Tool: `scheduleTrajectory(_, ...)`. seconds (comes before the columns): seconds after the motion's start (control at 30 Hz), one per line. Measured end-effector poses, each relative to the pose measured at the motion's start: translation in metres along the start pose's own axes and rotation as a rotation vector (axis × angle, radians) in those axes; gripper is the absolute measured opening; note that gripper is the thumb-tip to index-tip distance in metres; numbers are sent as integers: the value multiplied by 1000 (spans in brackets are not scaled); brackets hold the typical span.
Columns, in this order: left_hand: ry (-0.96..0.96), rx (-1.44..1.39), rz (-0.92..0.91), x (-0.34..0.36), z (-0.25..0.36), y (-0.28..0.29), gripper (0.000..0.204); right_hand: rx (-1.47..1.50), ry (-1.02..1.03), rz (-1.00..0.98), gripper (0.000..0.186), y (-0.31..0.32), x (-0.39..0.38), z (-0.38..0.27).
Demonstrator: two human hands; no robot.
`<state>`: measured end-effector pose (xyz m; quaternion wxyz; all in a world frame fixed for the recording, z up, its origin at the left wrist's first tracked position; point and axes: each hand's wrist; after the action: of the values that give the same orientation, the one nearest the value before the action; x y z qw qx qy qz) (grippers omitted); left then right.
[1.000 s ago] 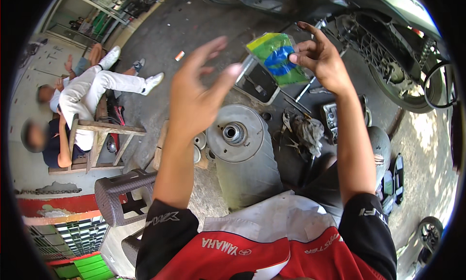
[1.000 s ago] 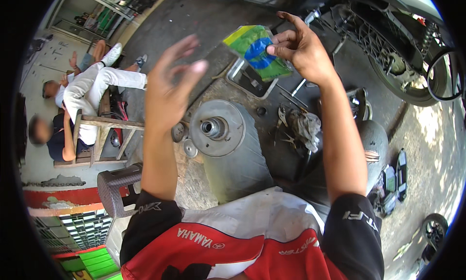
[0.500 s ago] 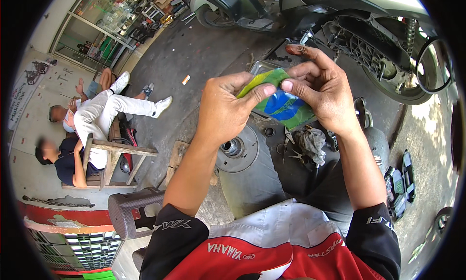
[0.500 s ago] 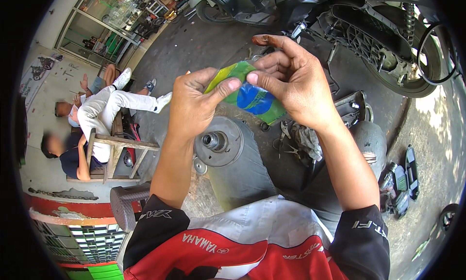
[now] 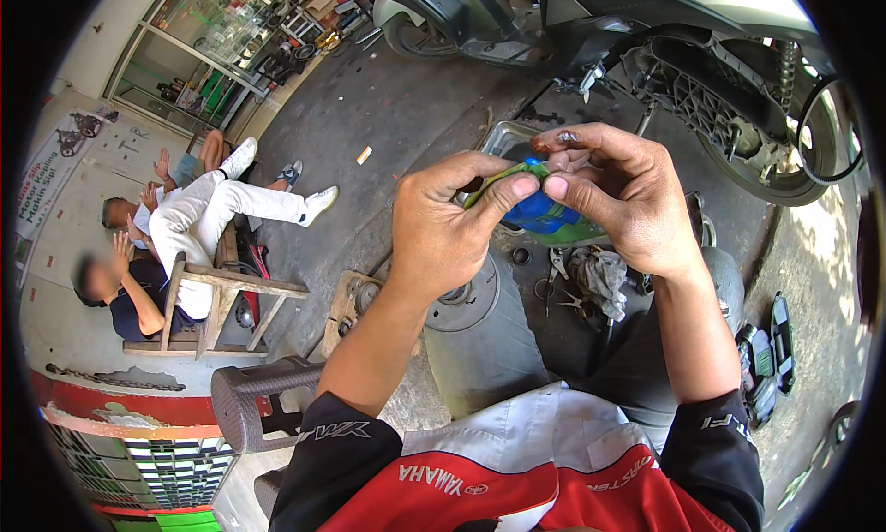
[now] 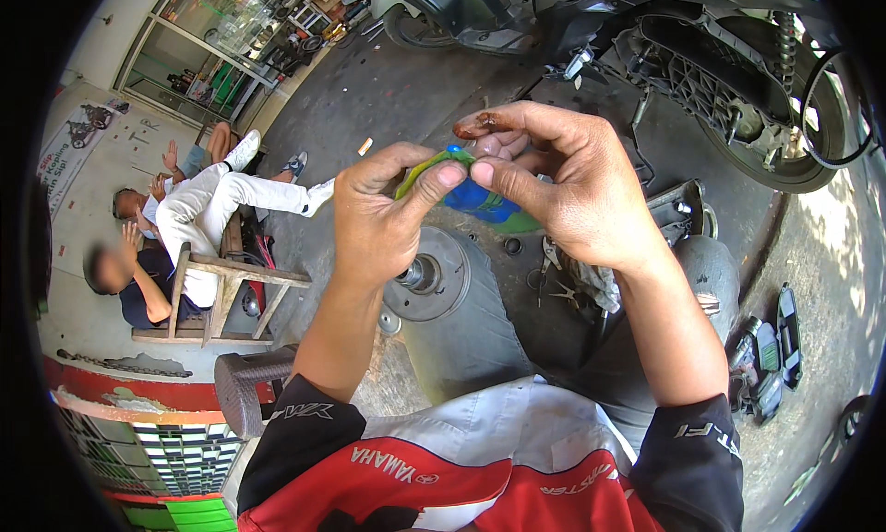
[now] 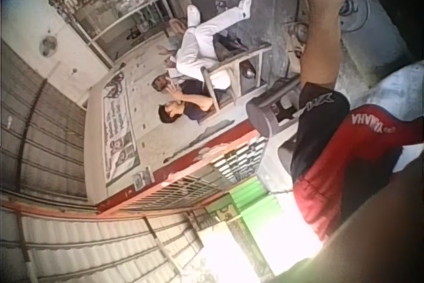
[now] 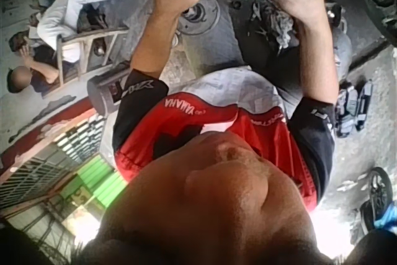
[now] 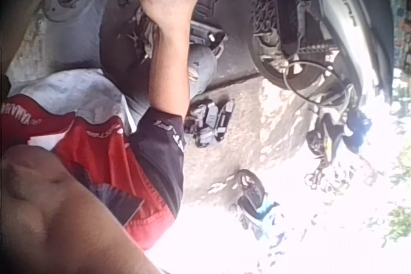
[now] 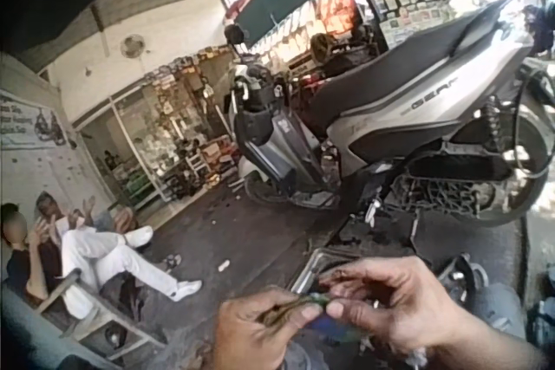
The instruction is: Disassembling, cleaning, and applying grease to a motorcycle CVT pulley.
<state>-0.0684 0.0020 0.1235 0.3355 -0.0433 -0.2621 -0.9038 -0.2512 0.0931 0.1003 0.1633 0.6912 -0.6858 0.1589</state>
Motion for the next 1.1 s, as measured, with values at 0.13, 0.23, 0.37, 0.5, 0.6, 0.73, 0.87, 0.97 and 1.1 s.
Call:
scheduleTrajectory(0.13, -80, 60, 1, 2, -4, 2, 16, 90, -59, -65, 30, 1, 1, 0)
scheduleTrajectory(0.23, -94, 110, -14, 5, -3, 3, 15, 150, -87, -91, 31, 3, 1, 4)
scheduleTrajectory(0.37, -55, 48, -28, 6, -3, -1, 16, 217, -101, -65, 28, 2, -1, 9)
scheduleTrajectory(0.5, 67, -164, -74, 9, -2, -2, 16, 276, -139, -71, 24, 7, -2, 19)
scheduleTrajectory(0.6, 217, -259, -138, 14, -11, 6, 12, 427, -174, -75, 25, 8, 1, 34)
scheduleTrajectory(0.73, 212, -121, -327, 10, -39, 37, 43, 672, -231, -31, 33, 4, 10, 58)
scheduleTrajectory(0.87, 224, -20, 90, -25, -46, 78, 51, 386, -417, 74, 50, 47, 1, 124)
scheduleTrajectory(0.97, 491, -17, 239, -83, -76, 86, 61, 284, -545, 142, 62, 69, -10, 182)
scheduleTrajectory(1.1, 799, -105, 253, -157, -98, 59, 68, -52, -699, 125, 73, 99, -24, 251)
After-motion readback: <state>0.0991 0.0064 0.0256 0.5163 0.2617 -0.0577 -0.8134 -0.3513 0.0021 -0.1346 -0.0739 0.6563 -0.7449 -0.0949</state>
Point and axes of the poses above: each hand's wrist, its own x-axis towards the middle knuckle, its own y-axis out of the back of the hand, z = x × y, and after that the axes turned 15 degrees about -z, right-handed
